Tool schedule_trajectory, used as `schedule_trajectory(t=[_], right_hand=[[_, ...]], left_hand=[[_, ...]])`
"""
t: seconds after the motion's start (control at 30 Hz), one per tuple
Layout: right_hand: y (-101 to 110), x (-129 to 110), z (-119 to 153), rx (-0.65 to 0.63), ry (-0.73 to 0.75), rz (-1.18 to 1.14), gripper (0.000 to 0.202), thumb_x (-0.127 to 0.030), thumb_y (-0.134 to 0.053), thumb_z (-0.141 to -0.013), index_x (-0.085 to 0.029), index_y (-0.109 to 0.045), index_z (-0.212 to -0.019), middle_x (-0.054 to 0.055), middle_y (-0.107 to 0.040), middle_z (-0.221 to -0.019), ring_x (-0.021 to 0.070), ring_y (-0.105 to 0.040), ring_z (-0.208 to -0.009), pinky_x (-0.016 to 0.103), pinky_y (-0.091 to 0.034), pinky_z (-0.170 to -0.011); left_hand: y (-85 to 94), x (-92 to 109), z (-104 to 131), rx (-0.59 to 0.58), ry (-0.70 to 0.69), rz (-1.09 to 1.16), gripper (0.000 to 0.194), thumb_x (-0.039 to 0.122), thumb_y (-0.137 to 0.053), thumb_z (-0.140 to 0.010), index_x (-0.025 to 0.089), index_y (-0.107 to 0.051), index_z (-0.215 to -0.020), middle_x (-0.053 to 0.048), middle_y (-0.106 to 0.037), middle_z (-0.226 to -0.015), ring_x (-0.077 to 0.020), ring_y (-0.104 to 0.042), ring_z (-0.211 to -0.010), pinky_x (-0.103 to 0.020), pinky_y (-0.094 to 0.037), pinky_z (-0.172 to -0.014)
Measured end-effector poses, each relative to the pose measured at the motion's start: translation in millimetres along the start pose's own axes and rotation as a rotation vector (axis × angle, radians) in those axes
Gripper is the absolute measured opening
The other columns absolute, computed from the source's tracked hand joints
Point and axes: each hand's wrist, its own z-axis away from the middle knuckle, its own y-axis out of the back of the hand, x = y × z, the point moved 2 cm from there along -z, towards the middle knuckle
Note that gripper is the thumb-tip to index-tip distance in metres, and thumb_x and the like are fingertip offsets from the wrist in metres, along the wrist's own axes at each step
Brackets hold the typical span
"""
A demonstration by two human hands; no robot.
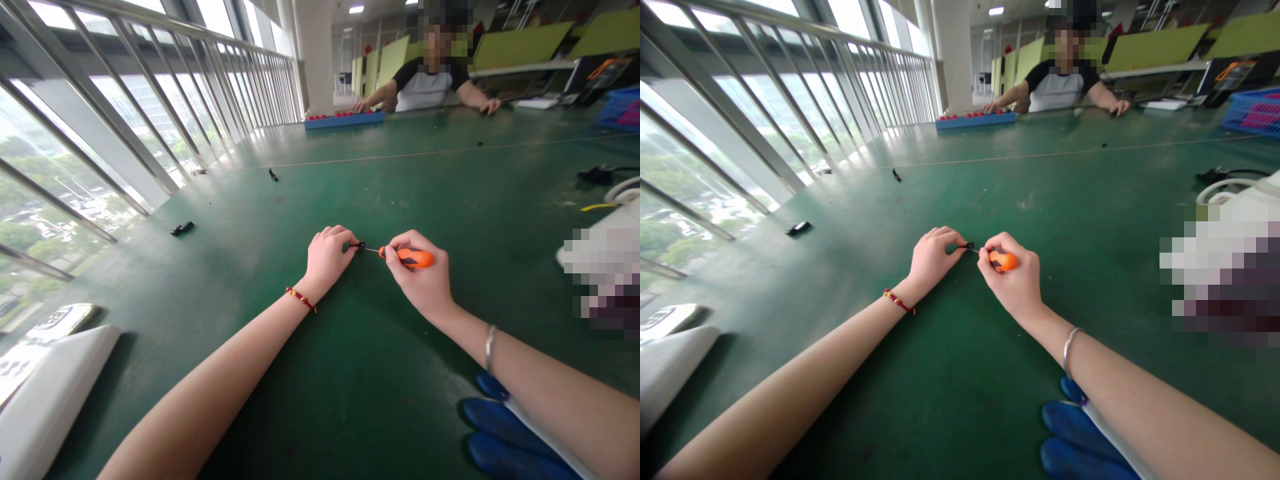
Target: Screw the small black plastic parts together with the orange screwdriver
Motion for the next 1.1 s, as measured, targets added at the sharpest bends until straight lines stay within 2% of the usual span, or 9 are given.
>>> schedule_trajectory(t=[0.37, 0.8, 1.1], right_hand=[[-0.6, 0.1, -0.1, -0.014, -0.006, 0.000, 0.009, -0.024, -0.058, -0.077, -0.021, -0.055, -0.068, -0.002, -0.060, -0.063, 0.0119, -0.054, -0.055, 0.024, -0.041, -0.055], [-0.8, 1.2, -0.2, -0.032, -0.011, -0.002, 0.009, -0.024, -0.058, -0.077, -0.021, -0.055, -0.069, -0.002, -0.059, -0.063, 0.0117, -0.053, -0.056, 0.023, -0.041, -0.056], [-1.1, 1.1, 0.1, -0.027, -0.015, 0.003, 0.009, -0.024, -0.058, -0.077, -0.021, -0.056, -0.069, -0.002, -0.060, -0.063, 0.0119, -0.054, -0.056, 0.023, -0.041, -0.056]], left_hand=[[-1.2, -1.4, -1.0, 0.015, 0.046, -0.022, 0.007, 0.019, -0.060, -0.081, 0.022, -0.065, -0.084, 0.000, -0.069, -0.089, -0.0190, -0.060, -0.087, -0.032, -0.043, -0.077], [-2.9, -0.8, -0.9, -0.009, 0.030, -0.024, 0.009, 0.020, -0.056, -0.083, 0.021, -0.064, -0.088, -0.002, -0.067, -0.091, -0.0185, -0.059, -0.087, -0.031, -0.044, -0.077], [-2.4, -1.0, -1.0, 0.048, 0.013, -0.003, 0.006, 0.020, -0.057, -0.084, 0.020, -0.062, -0.087, -0.002, -0.065, -0.091, -0.0182, -0.058, -0.089, -0.030, -0.044, -0.078]])
